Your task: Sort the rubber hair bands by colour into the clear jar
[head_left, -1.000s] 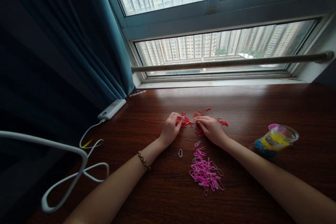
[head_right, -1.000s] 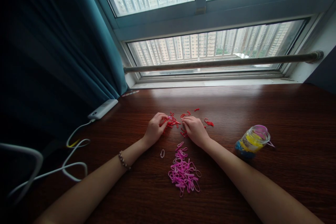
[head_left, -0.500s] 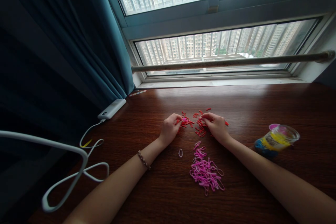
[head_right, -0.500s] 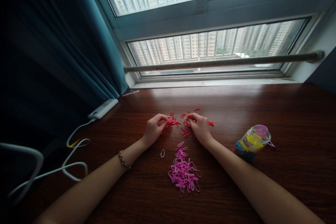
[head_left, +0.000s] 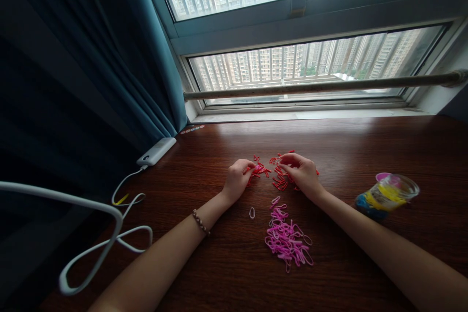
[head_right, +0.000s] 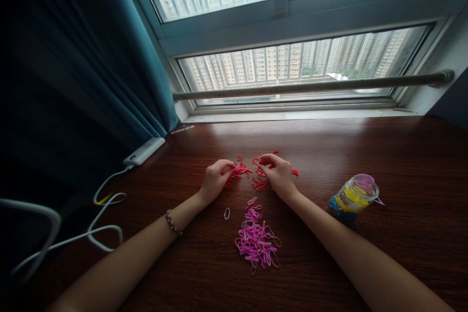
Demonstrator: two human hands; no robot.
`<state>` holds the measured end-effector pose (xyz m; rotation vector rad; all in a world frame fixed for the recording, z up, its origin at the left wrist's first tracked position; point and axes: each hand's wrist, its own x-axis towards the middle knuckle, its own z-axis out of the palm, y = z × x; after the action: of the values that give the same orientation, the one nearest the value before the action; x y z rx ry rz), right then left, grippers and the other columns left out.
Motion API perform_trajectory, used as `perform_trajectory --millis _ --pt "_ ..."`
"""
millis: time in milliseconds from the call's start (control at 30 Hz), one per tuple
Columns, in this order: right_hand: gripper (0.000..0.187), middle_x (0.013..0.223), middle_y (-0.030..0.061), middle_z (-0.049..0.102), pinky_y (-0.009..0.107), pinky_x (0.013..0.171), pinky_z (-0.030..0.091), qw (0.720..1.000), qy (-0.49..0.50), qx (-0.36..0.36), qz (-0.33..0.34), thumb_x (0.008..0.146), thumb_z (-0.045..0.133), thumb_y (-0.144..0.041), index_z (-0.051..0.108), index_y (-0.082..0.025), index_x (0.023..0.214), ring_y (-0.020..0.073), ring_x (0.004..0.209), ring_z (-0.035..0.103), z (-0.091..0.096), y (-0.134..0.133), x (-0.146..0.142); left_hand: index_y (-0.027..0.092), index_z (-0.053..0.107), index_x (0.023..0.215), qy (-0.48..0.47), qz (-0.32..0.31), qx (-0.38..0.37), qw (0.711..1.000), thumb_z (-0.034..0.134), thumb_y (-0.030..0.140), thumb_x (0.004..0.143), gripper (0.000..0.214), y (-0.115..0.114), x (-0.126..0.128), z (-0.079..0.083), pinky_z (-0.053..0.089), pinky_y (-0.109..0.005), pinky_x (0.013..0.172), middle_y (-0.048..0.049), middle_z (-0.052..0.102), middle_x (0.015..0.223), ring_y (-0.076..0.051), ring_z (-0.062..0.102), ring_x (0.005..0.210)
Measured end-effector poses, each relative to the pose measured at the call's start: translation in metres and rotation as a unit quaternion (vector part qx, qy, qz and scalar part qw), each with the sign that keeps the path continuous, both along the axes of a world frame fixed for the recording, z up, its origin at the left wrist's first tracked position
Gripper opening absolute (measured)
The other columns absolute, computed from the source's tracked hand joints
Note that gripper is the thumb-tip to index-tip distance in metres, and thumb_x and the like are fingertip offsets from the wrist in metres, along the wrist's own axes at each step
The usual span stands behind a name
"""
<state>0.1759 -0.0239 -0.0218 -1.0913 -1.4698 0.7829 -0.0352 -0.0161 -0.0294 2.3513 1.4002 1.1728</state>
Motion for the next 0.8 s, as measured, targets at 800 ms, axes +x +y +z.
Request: perform_trajectory --millis 800 --pt "0.027 0.058 0.0025 0.063 0.020 0.049 0.040 0.955 -0.096 -0.063 0.275 0.072 0.060 -0.037 0.066 -0.011 0.070 0.0104 0.052 0.053 0.013 -0.019 -0.010 0.017 0.060 0.071 0.041 0.001 -0.049 0.998 0.060 0.017 0.072 0.002 0.001 0.003 0.002 0.045 -0.030 0.073 -0.0031 0.062 0.077 -0.017 0.056 0.077"
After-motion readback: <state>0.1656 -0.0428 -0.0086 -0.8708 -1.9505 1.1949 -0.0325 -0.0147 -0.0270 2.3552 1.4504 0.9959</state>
